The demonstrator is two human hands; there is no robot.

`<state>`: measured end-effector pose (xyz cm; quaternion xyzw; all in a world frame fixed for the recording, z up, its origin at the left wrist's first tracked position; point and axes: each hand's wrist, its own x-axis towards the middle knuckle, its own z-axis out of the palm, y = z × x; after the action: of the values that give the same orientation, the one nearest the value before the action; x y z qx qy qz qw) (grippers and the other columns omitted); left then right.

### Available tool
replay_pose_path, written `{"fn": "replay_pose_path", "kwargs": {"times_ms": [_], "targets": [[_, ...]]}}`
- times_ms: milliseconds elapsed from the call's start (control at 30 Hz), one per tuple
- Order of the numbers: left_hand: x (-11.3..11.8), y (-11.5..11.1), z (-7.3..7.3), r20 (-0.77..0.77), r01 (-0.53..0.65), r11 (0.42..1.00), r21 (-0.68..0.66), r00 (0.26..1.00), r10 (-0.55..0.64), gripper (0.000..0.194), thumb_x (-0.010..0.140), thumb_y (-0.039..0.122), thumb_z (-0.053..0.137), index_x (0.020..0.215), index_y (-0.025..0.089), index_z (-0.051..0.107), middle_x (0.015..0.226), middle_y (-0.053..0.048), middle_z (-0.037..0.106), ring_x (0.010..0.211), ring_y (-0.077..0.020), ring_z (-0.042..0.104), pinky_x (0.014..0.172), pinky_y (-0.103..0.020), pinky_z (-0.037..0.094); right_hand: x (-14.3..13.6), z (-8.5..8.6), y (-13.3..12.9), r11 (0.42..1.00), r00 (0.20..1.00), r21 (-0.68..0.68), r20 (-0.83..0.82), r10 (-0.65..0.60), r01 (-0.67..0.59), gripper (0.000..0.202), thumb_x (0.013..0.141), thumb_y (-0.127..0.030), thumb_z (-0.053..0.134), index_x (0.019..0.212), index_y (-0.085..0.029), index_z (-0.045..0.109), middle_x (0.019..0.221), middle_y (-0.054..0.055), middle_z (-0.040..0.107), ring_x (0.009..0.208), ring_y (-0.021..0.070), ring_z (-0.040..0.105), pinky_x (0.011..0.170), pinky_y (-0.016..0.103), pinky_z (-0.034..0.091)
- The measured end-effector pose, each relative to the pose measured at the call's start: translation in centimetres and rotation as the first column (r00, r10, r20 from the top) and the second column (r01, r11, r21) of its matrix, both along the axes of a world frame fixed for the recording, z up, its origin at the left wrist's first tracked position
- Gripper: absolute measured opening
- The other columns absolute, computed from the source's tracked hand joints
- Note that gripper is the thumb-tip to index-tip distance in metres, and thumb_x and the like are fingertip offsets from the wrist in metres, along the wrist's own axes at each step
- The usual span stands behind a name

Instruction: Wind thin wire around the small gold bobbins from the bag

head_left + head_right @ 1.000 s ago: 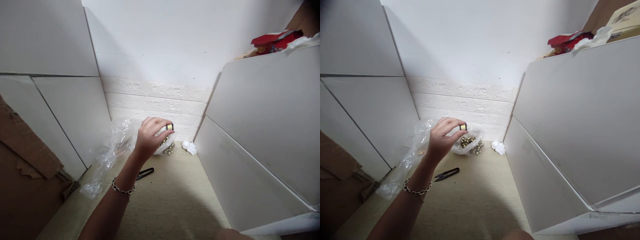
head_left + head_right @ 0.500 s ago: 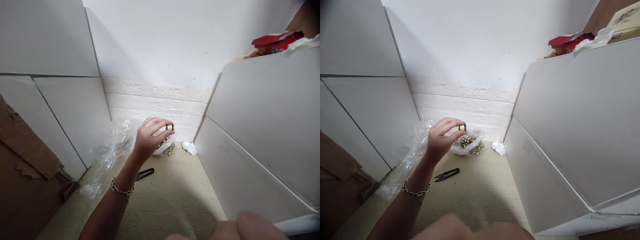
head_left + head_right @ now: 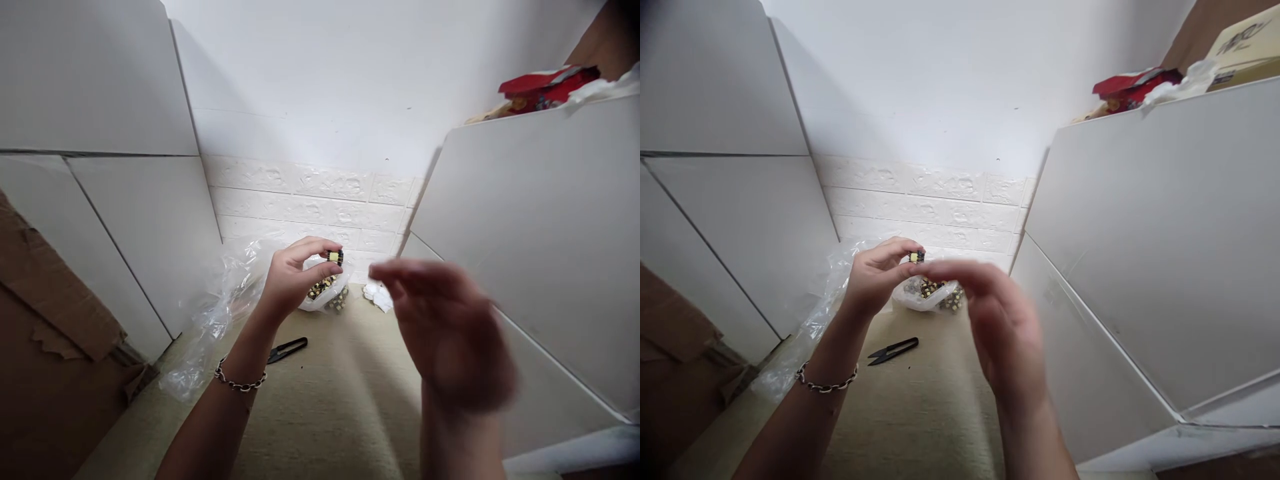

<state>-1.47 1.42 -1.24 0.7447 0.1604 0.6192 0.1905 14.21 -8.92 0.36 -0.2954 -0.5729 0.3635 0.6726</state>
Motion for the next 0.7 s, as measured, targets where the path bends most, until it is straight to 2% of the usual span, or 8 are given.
{"fn": "replay_pose_path", "kwargs": {"times_ms": [33,67,100,167,233,300,400,700], "targets": [[0.0,0.0,0.0,-0.009,0.013,1.0,-0.009,1.0,-0.013,0.021,0.066,0.026,0.067,0.086,0.022,0.066,0.081,-0.004,0.065,0.075,-0.0135,0.058,0.071,-0.029,0.049,-0.4,0.3,1.5,0.989,0.992,0.093,-0.06,-0.114,0.119,0.023,0.07,-0.049,0.053,0.081,-0.031,0.064,0.092,0.0,0.063,0.098,0.0205,0.053,0.092,0.038,0.035],[0.0,0.0,0.0,-0.015,0.025,1.0,-0.012,1.0,-0.025,0.021,0.065,0.026,0.067,0.086,0.022,0.066,0.082,-0.004,0.065,0.075,-0.0135,0.058,0.071,-0.029,0.049,-0.6,0.3,2.9,0.98,0.984,0.092,-0.064,-0.169,0.174,0.019,0.071,-0.043,0.056,0.083,-0.031,0.064,0.096,-0.001,0.063,0.098,0.0191,0.053,0.092,0.036,0.035],[0.0,0.0,0.0,-0.016,0.035,0.999,-0.013,0.999,-0.035,0.021,0.065,0.026,0.067,0.086,0.022,0.066,0.082,-0.004,0.065,0.075,-0.0133,0.058,0.071,-0.028,0.049,-0.7,0.1,4.1,0.988,0.988,0.029,-0.031,-0.154,0.155,0.019,0.071,-0.041,0.056,0.085,-0.03,0.063,0.099,-0.001,0.062,0.098,0.0184,0.052,0.09,0.035,0.035],[0.1,0.0,0.0,-0.013,0.051,0.999,-0.009,0.999,-0.051,0.021,0.065,0.024,0.068,0.086,0.022,0.066,0.082,-0.004,0.065,0.076,-0.0128,0.058,0.071,-0.027,0.049,-0.7,-0.7,5.8,0.99,1.0,-0.14,0.007,0.001,0.0,0.024,0.074,-0.044,0.052,0.085,-0.026,0.064,0.099,0.001,0.063,0.094,0.0176,0.054,0.087,0.034,0.038],[0.1,0.0,0.0,-0.01,0.05,0.999,-0.009,0.999,-0.05,0.022,0.065,0.023,0.068,0.086,0.023,0.066,0.081,-0.003,0.065,0.076,-0.0124,0.057,0.071,-0.026,0.048,-0.6,-1.3,6.7,0.964,0.988,-0.216,-0.054,0.145,-0.153,0.031,0.076,-0.047,0.047,0.079,-0.023,0.066,0.093,0.002,0.065,0.091,0.0164,0.055,0.084,0.031,0.04],[0.2,0.0,-0.1,-0.012,0.035,0.999,-0.015,0.999,-0.035,0.021,0.065,0.024,0.068,0.086,0.023,0.066,0.08,-0.003,0.064,0.076,-0.0126,0.057,0.071,-0.027,0.048,-0.7,-1.6,6.8,0.939,0.966,-0.236,-0.132,0.223,-0.249,0.033,0.077,-0.047,0.045,0.075,-0.022,0.068,0.088,0.003,0.066,0.089,0.0154,0.056,0.084,0.029,0.041],[0.2,0.1,-0.1,-0.02,0.017,1.0,-0.02,1.0,-0.017,0.021,0.065,0.024,0.067,0.086,0.022,0.066,0.08,-0.003,0.064,0.076,-0.0131,0.057,0.071,-0.028,0.048,-1.0,-1.5,6.6,0.917,0.943,-0.249,-0.202,0.264,-0.31,0.033,0.077,-0.046,0.046,0.073,-0.022,0.068,0.084,0.003,0.067,0.086,0.0153,0.058,0.083,0.029,0.042],[0.4,0.0,-0.1,-0.033,-0.045,0.999,0.023,0.998,0.045,0.021,0.066,0.024,0.067,0.086,0.021,0.066,0.082,-0.003,0.065,0.077,-0.0131,0.057,0.072,-0.027,0.048,-0.7,-1.3,6.3,0.918,0.93,-0.224,-0.25,0.27,-0.326,0.031,0.078,-0.041,0.043,0.074,-0.024,0.069,0.092,0.002,0.067,0.093,0.0161,0.055,0.086,0.033,0.041]]}}
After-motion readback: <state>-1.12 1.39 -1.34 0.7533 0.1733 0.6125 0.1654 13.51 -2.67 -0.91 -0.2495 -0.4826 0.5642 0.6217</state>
